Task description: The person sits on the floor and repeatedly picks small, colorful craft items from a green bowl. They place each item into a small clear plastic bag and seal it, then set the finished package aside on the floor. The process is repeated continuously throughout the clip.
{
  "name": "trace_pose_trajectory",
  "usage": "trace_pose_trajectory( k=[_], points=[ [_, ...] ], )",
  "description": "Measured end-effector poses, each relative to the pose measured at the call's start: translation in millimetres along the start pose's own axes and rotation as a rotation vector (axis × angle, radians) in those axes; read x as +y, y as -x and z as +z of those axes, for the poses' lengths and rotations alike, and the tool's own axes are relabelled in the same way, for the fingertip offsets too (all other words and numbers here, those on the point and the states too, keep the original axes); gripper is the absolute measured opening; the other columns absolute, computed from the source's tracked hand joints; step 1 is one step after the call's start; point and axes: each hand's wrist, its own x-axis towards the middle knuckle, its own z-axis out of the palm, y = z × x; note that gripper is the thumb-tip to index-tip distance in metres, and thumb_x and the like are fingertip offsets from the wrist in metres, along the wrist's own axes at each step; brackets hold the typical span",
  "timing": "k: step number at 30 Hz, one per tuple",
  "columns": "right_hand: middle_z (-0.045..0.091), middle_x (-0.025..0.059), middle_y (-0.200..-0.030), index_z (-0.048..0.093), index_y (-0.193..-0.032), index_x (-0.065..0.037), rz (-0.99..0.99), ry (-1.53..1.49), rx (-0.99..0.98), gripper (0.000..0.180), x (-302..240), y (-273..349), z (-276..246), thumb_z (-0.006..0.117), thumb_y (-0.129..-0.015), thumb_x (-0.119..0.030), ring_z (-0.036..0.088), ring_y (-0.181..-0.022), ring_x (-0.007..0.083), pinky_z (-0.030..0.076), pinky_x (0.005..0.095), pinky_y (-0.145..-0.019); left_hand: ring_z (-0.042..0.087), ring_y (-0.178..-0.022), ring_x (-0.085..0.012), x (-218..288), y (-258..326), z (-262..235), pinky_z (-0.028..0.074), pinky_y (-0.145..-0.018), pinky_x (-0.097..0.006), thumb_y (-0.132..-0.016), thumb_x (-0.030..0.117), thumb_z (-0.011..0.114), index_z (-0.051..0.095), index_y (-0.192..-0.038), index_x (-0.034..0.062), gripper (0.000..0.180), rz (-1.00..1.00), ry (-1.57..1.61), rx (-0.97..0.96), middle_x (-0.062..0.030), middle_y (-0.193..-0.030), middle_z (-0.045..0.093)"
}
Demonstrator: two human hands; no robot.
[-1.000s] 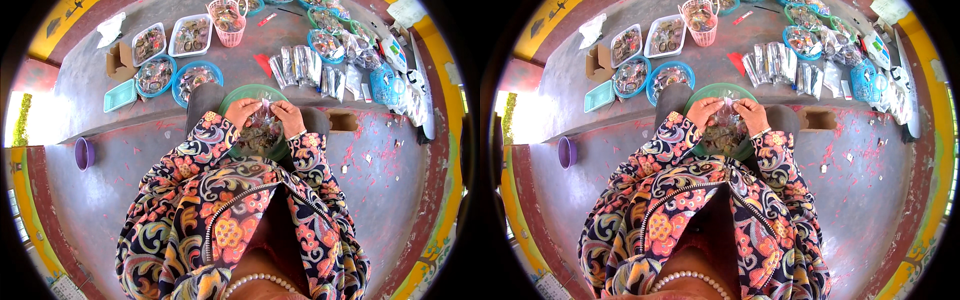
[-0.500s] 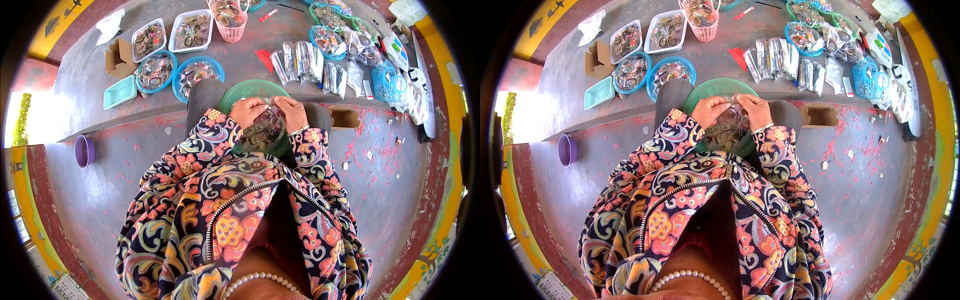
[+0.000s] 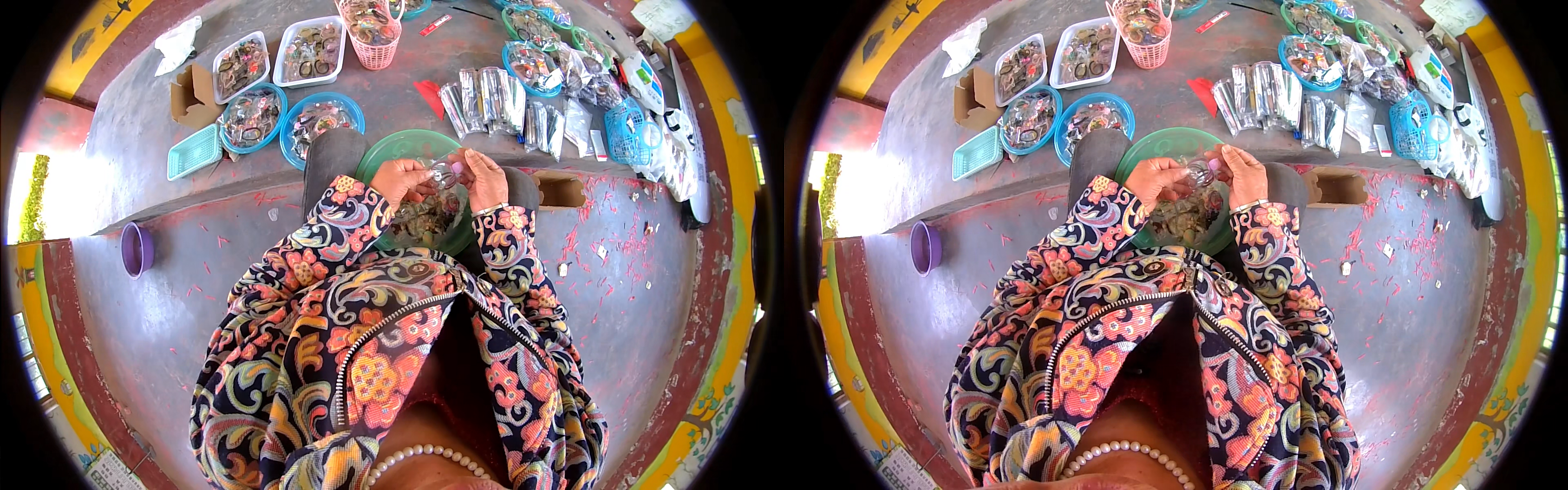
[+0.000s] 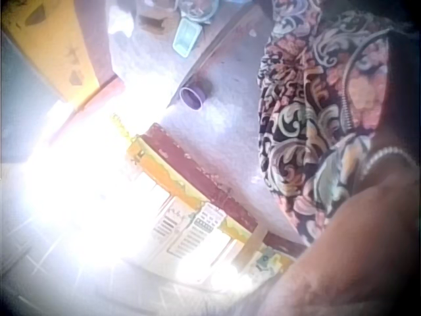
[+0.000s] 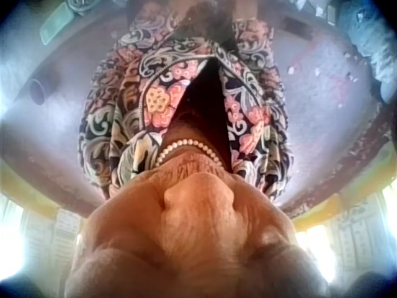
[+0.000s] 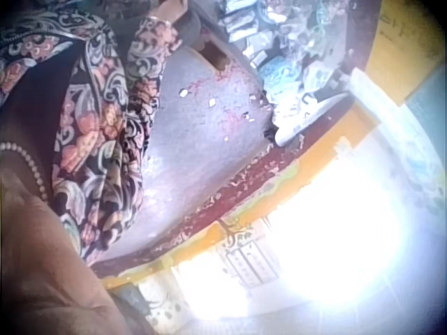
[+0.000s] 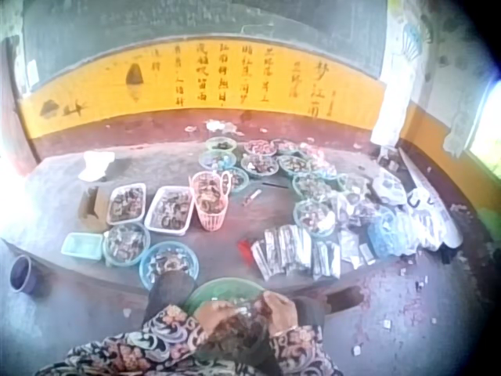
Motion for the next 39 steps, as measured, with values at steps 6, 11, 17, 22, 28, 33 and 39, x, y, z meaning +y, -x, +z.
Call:
trace_pose_trajectory(
  k=[6,11,17,22,28,33,39],
  points=[
    [0.064,0.0119,-0.089,0.059,-0.093,-0.004,0.029,-0.017,-0.102,0.019,1.2,-2.7,-4.9,0.058,-0.082,-0.020,0.059,-0.072,0.0132,0.040,0.0237,-0.058,0.060,-0.065,-0.0138,-5.3,-4.6,-4.9,0.049,-0.054,-0.022,-0.083,0.010,0.055,0.055,-0.085,-0.0015,0.012,0.053,0.079,0.035,-0.0085,-0.080,0.061],
    [0.064,0.0114,-0.090,0.058,-0.095,-0.004,0.016,0.013,-0.066,0.020,0.9,0.4,0.4,0.057,-0.083,-0.021,0.059,-0.073,0.0124,0.038,0.0224,-0.056,0.059,-0.076,-0.0143,-8.2,-7.6,-4.3,0.053,-0.067,-0.024,-0.085,0.007,0.051,0.053,-0.089,-0.0024,0.010,0.064,0.257,0.027,-0.0086,-0.089,0.058],
    [0.064,0.0112,-0.091,0.057,-0.097,-0.004,0.014,0.039,-0.060,0.020,-0.1,1.2,1.1,0.055,-0.084,-0.020,0.059,-0.075,0.0124,0.039,0.0218,-0.057,0.059,-0.080,-0.0152,-7.7,-8.1,-4.5,0.052,-0.072,-0.026,-0.087,0.008,0.049,0.052,-0.091,-0.0022,0.012,0.092,0.181,0.059,-0.0083,-0.090,0.057],
    [0.064,0.0109,-0.091,0.058,-0.096,-0.004,-0.004,0.060,-0.036,0.018,1.5,0.6,-0.9,0.055,-0.084,-0.018,0.059,-0.075,0.0120,0.039,0.0217,-0.057,0.060,-0.082,-0.0166,-4.0,-5.4,-1.8,0.053,-0.070,-0.026,-0.087,0.009,0.048,0.052,-0.091,-0.0016,0.012,0.129,0.160,0.057,-0.0093,-0.091,0.058],
    [0.064,0.0101,-0.088,0.059,-0.095,-0.005,-0.009,0.075,-0.012,0.017,-0.2,2.5,1.4,0.055,-0.084,-0.017,0.059,-0.072,0.0110,0.039,0.0216,-0.056,0.061,-0.077,-0.0166,-2.3,-4.4,-0.2,0.052,-0.066,-0.026,-0.086,0.010,0.051,0.052,-0.090,-0.0022,0.013,0.140,0.158,0.077,-0.0097,-0.087,0.060],
    [0.064,0.0092,-0.087,0.059,-0.095,-0.005,-0.017,0.116,-0.015,0.017,1.7,1.4,-0.1,0.056,-0.083,-0.018,0.058,-0.069,0.0103,0.039,0.0211,-0.056,0.060,-0.072,-0.0153,0.7,-1.5,3.7,0.051,-0.061,-0.025,-0.083,0.013,0.056,0.055,-0.092,-0.0019,0.017,0.081,0.135,0.062,-0.0094,-0.084,0.061],
    [0.065,0.0065,-0.086,0.059,-0.096,-0.006,-0.013,0.153,-0.078,0.020,2.7,0.5,-0.6,0.056,-0.083,-0.020,0.058,-0.070,0.0100,0.037,0.0215,-0.057,0.060,-0.065,-0.0133,-3.5,-3.7,-0.9,0.049,-0.056,-0.024,-0.081,0.016,0.059,0.057,-0.095,-0.0012,0.022,-0.002,0.084,0.045,-0.0093,-0.083,0.062]
  ],
)
